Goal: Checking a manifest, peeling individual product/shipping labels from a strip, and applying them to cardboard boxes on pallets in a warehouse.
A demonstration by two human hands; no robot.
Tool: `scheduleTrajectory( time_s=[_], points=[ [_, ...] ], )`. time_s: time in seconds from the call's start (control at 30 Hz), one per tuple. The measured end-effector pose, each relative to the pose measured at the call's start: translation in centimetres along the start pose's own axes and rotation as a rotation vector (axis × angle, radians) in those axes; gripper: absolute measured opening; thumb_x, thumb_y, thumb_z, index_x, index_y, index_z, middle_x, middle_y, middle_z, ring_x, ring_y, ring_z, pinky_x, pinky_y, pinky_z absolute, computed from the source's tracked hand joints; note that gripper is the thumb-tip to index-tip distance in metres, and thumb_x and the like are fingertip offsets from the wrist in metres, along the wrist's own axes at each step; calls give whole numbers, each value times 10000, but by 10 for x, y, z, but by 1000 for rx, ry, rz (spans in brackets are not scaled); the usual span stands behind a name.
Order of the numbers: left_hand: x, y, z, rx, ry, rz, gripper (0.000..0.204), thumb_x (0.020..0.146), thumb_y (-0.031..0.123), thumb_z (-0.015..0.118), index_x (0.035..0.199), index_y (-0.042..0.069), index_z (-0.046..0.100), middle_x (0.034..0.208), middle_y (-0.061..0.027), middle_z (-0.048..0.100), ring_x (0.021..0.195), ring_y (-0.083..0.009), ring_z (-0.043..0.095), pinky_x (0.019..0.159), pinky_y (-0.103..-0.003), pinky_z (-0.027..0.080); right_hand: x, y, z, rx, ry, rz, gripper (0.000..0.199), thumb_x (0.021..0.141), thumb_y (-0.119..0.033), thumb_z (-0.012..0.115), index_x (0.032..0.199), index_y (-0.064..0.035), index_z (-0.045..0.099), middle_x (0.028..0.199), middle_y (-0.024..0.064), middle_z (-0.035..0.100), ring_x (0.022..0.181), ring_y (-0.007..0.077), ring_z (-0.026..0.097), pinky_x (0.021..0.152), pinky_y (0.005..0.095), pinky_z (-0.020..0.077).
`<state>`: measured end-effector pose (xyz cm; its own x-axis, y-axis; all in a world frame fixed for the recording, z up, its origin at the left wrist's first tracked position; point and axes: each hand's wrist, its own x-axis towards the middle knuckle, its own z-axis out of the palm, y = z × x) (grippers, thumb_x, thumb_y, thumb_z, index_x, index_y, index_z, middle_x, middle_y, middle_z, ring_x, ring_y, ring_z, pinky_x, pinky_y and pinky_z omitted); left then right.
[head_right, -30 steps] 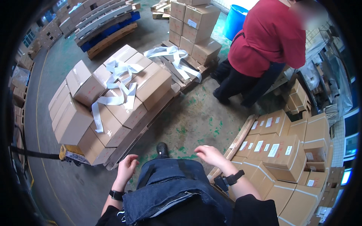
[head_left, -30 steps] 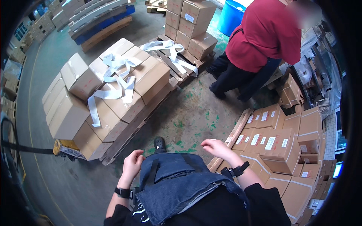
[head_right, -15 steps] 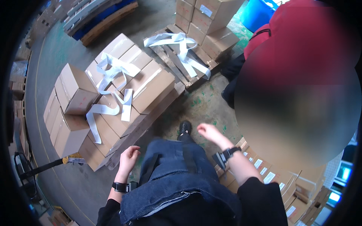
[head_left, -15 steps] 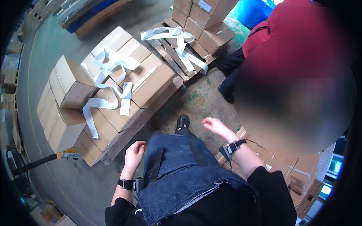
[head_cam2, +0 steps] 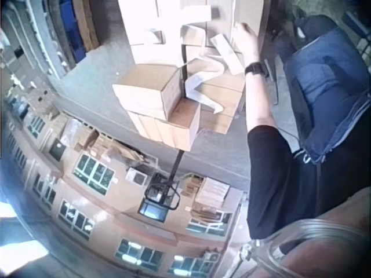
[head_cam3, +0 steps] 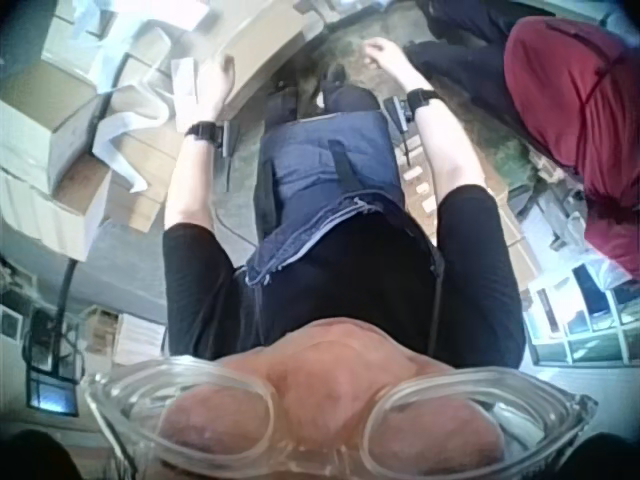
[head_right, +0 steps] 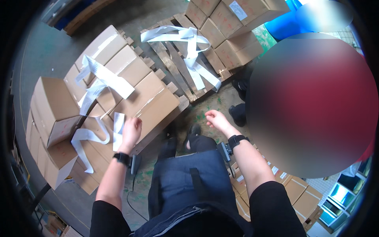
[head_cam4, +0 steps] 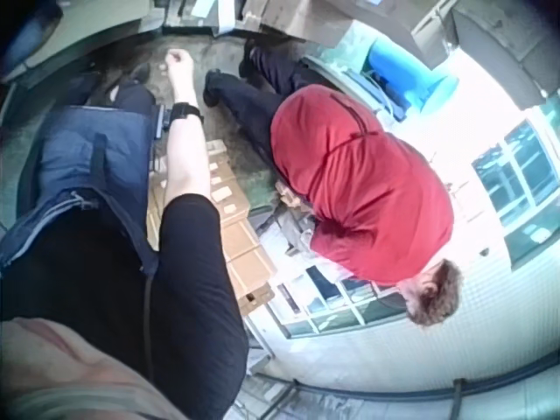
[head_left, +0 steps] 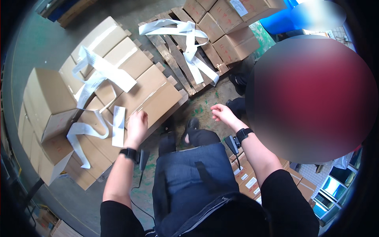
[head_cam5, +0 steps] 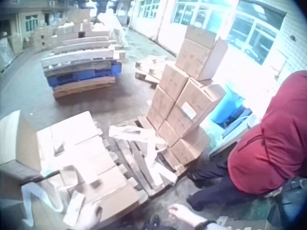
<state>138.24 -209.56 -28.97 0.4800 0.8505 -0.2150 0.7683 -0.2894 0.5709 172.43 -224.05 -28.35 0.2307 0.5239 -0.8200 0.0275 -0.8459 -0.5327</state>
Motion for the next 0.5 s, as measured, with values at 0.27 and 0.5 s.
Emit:
scheduleTrajectory(
  time_s=[0.27, 0.5],
  points=[
    [130, -47, 79, 44, -172, -266, 248, 746, 239, 662, 847, 33, 567, 849, -159, 562, 847, -322, 550, 757, -398, 455, 183, -16, -24, 186, 80, 6, 298, 858, -83, 510, 1151, -30, 504, 908, 36, 567, 683, 84, 562, 539, 198, 472],
    [119, -75, 145, 122, -91, -247, 499, 533, 99, 799, 885, 43, 449, 871, -124, 469, 813, -304, 476, 727, -389, 410, 354, -18, -32, 152, 100, -39, 413, 849, -176, 566, 1237, -83, 460, 1066, 21, 537, 892, 114, 516, 712, 265, 472]
  ],
)
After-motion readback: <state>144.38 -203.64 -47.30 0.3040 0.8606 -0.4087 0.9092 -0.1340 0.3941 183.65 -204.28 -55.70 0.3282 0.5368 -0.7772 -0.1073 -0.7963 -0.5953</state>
